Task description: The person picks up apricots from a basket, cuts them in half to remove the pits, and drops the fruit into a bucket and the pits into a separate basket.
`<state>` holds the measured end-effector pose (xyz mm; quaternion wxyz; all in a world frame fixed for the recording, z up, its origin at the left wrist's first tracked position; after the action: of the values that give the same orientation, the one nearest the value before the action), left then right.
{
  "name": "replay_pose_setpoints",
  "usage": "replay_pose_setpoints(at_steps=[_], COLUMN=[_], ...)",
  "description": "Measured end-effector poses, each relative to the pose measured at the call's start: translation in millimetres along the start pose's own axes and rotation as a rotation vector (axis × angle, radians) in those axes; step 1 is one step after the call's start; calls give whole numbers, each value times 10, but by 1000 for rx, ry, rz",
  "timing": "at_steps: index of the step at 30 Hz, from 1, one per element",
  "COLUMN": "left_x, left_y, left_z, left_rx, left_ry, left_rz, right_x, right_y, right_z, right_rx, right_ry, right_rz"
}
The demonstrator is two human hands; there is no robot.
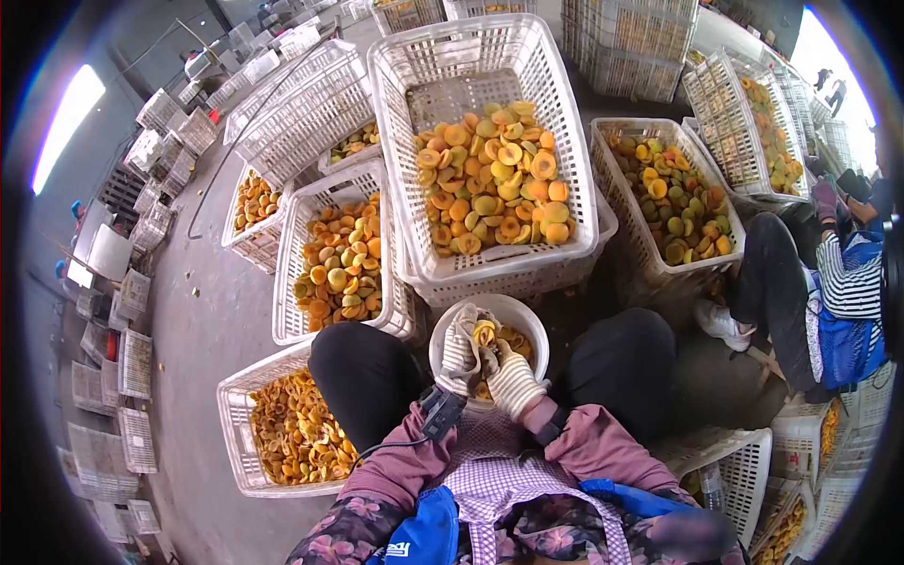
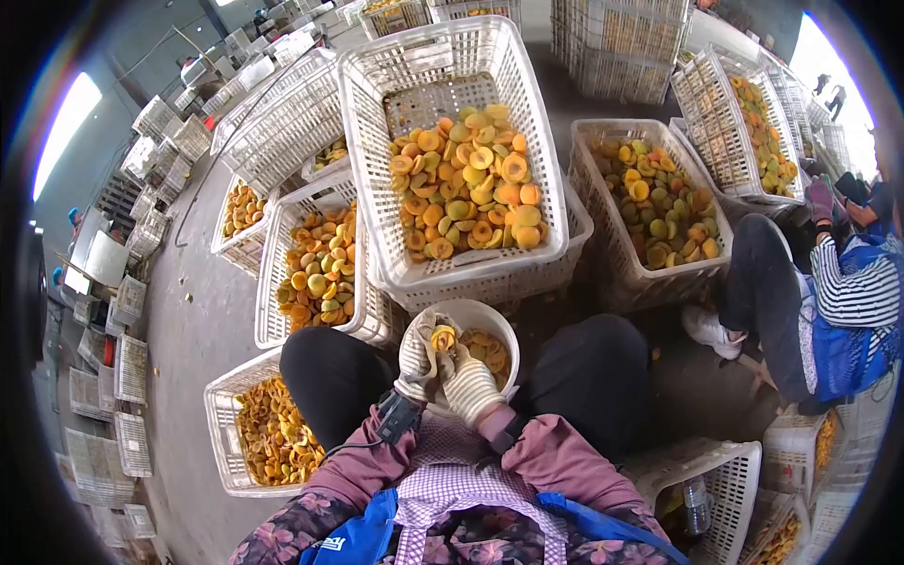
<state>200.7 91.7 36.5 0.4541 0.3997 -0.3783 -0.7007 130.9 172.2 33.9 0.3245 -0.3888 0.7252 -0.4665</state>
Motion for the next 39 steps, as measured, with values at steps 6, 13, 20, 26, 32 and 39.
replay_pose_setpoints(at_steps=[6,13,20,26,32,39], left_x=[-8,-25,710,2377,1909,605], left_y=[163,438,1090,-169,116,251], left_z=[47,169,-33,297,507,277], left_rx=[79,301,-1191,1833,1593,672], left_ry=[-76,-294,158,-348,-321,-250], left_rz=[-24,-37,-81,282,102,233], right_x=[-46,-413,-379,95,79,338], right_y=[218,-197,-59,295,285,61], right_z=[288,229,148,470,401,30], right_rx=[-34,654,681,785,825,602], right_ry=[-224,-599,-257,-57,-137,147], right_rz=[85,622,1076,797,855,211])
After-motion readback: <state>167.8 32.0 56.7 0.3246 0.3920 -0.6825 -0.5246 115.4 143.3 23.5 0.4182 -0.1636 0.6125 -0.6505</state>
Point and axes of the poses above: each hand's wrist, its own x-axis towards the middle knuckle, its own z-axis out of the palm, y = z × x, the point moved 7 cm from there along x, towards the middle knuckle, and after that the axes turned 12 degrees about y, right-handed, at the moved point
